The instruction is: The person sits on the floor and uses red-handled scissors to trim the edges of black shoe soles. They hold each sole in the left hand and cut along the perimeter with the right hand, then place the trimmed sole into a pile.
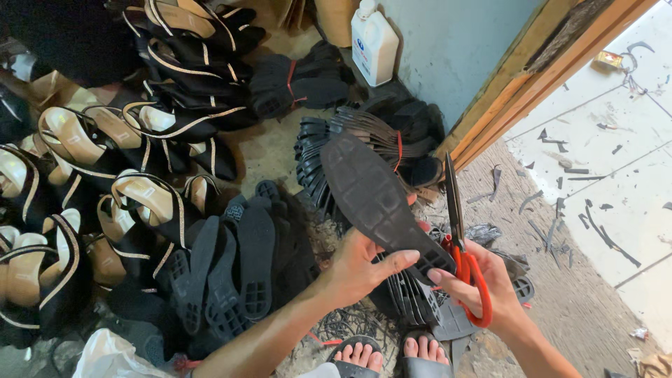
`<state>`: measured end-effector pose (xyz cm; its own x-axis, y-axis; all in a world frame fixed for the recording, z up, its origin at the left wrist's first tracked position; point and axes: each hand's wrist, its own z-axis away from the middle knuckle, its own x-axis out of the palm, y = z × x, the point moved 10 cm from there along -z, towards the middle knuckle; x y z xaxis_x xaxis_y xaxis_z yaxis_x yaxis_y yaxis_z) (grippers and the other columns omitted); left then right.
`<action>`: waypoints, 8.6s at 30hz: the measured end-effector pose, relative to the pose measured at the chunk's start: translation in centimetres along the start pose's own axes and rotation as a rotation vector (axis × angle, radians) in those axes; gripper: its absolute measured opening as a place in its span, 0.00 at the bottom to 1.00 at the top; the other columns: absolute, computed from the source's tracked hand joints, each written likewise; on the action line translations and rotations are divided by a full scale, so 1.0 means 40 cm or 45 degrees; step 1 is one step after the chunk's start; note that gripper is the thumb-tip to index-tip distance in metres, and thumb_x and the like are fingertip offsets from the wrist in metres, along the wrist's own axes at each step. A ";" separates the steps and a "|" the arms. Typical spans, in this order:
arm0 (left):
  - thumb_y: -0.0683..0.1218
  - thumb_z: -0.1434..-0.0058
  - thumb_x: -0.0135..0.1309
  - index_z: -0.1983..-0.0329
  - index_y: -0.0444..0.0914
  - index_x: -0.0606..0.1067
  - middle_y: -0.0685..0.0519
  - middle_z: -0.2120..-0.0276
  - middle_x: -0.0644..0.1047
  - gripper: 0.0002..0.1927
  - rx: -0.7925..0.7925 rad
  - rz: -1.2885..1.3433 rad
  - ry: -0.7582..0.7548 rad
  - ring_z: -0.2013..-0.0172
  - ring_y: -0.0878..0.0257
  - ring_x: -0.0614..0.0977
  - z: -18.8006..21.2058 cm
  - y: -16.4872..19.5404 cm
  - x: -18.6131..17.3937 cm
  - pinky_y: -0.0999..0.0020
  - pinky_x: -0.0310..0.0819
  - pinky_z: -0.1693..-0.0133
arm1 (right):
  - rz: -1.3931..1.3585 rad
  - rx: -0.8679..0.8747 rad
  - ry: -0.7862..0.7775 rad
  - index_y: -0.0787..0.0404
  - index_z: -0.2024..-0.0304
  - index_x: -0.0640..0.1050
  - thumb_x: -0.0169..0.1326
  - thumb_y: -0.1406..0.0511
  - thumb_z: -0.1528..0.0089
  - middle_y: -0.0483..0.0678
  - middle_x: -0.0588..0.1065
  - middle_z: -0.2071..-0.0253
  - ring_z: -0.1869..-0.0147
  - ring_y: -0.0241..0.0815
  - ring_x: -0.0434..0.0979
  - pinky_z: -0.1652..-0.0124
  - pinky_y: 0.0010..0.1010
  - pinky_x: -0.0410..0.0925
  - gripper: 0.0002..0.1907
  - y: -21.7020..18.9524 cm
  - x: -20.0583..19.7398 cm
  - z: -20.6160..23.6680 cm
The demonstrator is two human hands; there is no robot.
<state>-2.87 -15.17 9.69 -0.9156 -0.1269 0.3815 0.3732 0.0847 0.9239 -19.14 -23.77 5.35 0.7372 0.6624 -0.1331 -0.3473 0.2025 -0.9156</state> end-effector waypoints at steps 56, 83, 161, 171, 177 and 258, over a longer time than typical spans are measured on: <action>0.39 0.31 0.56 0.34 0.37 0.66 0.51 0.51 0.77 0.23 0.402 0.137 0.937 0.55 0.63 0.80 0.083 0.133 -0.329 0.63 0.77 0.54 | 1.229 -0.368 0.239 0.58 0.62 0.74 0.65 0.53 0.46 0.52 0.74 0.80 0.72 0.57 0.77 0.69 0.44 0.68 0.20 -0.054 0.011 -0.026; 0.43 0.29 0.55 0.41 0.34 0.71 0.56 0.54 0.77 0.16 0.220 0.283 0.540 0.57 0.70 0.77 0.034 0.016 -0.193 0.69 0.74 0.53 | -0.055 0.099 -0.108 0.62 0.66 0.76 0.68 0.67 0.49 0.43 0.72 0.79 0.84 0.31 0.66 0.82 0.25 0.59 0.14 0.018 0.073 -0.001; 0.34 0.44 0.63 0.46 0.36 0.71 0.53 0.55 0.81 0.23 -0.076 0.332 0.671 0.57 0.64 0.84 0.045 0.023 -0.289 0.66 0.78 0.56 | 1.070 -0.353 0.137 0.59 0.55 0.73 0.62 0.53 0.43 0.55 0.74 0.76 0.70 0.57 0.75 0.68 0.42 0.66 0.22 -0.052 -0.012 -0.011; 0.33 0.43 0.64 0.43 0.35 0.70 0.52 0.55 0.80 0.25 0.085 0.257 0.694 0.55 0.62 0.83 0.057 0.040 -0.304 0.62 0.79 0.50 | 1.323 -0.654 0.106 0.57 0.49 0.74 0.61 0.50 0.50 0.48 0.79 0.61 0.55 0.51 0.80 0.57 0.39 0.70 0.30 -0.129 0.076 0.020; 0.31 0.47 0.63 0.32 0.40 0.57 0.50 0.52 0.79 0.42 -0.005 0.218 0.669 0.53 0.61 0.82 0.045 0.033 -0.268 0.63 0.78 0.50 | 1.271 -0.428 -0.156 0.55 0.40 0.72 0.58 0.50 0.47 0.51 0.78 0.61 0.57 0.53 0.79 0.55 0.40 0.70 0.35 -0.057 0.066 -0.004; 0.39 0.33 0.56 0.37 0.34 0.68 0.56 0.54 0.77 0.21 0.077 -0.154 0.434 0.57 0.74 0.76 0.042 0.025 -0.109 0.77 0.74 0.55 | 1.427 -0.722 0.330 0.58 0.56 0.79 0.64 0.46 0.53 0.48 0.81 0.70 0.70 0.52 0.80 0.67 0.39 0.69 0.31 -0.189 0.049 0.062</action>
<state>1.24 -12.89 8.91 -0.8462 -0.4611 0.2670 0.2463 0.1058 0.9634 -16.50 -22.20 12.95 0.3165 0.0985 -0.9435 -0.6010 -0.7487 -0.2798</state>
